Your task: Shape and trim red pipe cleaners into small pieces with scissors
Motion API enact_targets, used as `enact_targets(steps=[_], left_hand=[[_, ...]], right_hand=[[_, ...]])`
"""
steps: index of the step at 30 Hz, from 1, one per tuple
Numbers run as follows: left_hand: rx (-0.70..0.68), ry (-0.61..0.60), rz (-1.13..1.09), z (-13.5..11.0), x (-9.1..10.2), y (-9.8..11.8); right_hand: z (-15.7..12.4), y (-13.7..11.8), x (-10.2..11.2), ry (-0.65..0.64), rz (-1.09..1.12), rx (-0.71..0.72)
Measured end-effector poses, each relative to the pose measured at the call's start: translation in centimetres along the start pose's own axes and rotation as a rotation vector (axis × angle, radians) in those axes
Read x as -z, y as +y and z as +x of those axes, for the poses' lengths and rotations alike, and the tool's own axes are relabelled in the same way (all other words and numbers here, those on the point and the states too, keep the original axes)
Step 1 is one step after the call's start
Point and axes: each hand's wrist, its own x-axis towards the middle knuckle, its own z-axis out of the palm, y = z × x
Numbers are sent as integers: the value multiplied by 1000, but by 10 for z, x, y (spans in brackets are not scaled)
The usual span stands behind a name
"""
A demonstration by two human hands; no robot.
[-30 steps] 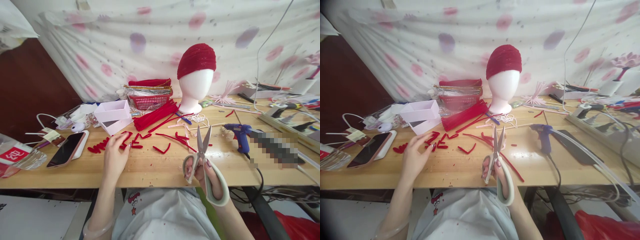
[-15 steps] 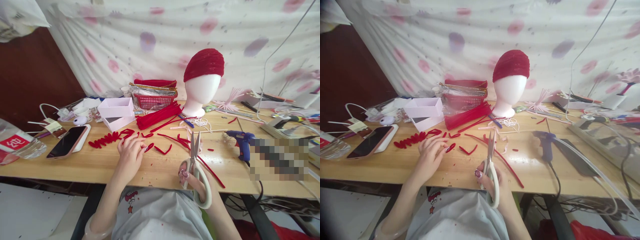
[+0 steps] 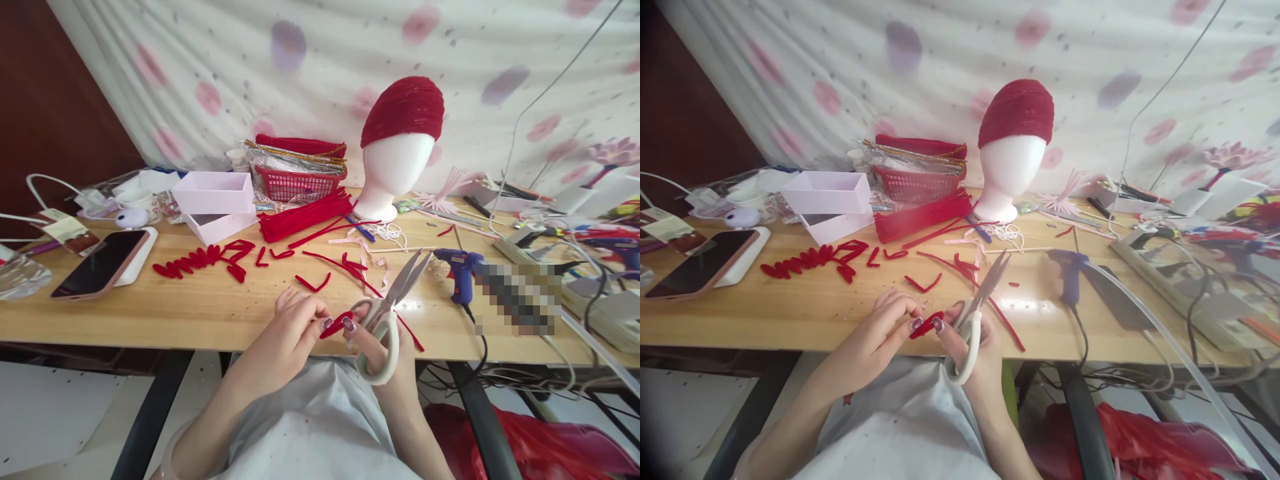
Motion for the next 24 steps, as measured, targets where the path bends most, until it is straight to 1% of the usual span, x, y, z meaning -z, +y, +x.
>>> enact_targets(steps=[2, 5, 9, 14, 19, 24], left_hand=[[6, -19, -49, 0, 0, -4], [-42, -8, -47, -1, 1, -10], [-146, 3, -1, 0, 5, -11], [-243, 20, 13, -1, 12, -8], [-309, 61, 102, -3, 17, -7], [-349, 110, 168, -4, 17, -7]], right_hand=[[2, 0, 0, 14, -3, 15], [5, 0, 2, 20, 2, 14], [7, 0, 6, -33, 24, -48], [7, 1, 7, -71, 137, -115], [7, 0, 4, -89, 256, -156], [7, -1, 6, -123, 289, -240]])
